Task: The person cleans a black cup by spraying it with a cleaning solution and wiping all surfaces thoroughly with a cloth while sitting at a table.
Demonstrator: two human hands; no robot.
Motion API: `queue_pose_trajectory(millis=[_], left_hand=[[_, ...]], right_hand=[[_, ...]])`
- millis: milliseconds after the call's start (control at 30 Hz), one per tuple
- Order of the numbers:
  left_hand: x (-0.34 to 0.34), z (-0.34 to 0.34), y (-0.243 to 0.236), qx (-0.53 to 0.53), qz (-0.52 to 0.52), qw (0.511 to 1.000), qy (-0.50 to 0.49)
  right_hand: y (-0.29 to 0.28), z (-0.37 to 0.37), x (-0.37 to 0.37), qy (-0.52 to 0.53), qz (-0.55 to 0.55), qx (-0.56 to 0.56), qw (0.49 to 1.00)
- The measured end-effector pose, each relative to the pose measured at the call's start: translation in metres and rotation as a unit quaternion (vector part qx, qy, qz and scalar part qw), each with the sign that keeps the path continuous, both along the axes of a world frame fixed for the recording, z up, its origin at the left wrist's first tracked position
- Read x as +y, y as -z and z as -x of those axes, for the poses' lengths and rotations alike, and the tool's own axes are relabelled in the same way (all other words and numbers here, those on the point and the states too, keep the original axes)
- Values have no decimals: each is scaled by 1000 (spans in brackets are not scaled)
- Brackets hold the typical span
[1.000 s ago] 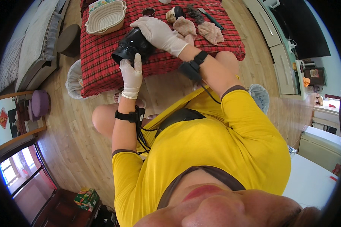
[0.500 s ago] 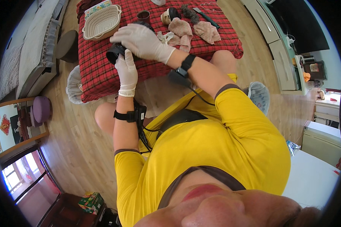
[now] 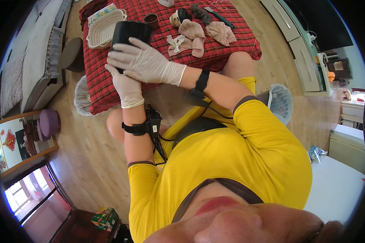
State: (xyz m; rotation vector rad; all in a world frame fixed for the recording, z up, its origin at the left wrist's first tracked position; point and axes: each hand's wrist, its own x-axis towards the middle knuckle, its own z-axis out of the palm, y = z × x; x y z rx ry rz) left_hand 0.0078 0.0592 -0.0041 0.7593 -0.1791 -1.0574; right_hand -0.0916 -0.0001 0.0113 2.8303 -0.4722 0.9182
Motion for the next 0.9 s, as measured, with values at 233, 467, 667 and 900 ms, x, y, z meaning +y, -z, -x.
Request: queue_pose_trajectory(millis=[233, 467, 667, 900], left_hand=[[2, -27, 36, 231, 300, 902, 208], [4, 12, 18, -190, 29, 981, 8], [10, 20, 6, -18, 79, 996, 27], [19, 20, 9, -236, 115, 963, 60]], right_hand=[[9, 3, 15, 63, -53, -121, 989], [-22, -1, -1, 75, -174, -353, 916], [-47, 18, -27, -12, -490, -397, 776], [-55, 56, -46, -286, -633, -256, 672]])
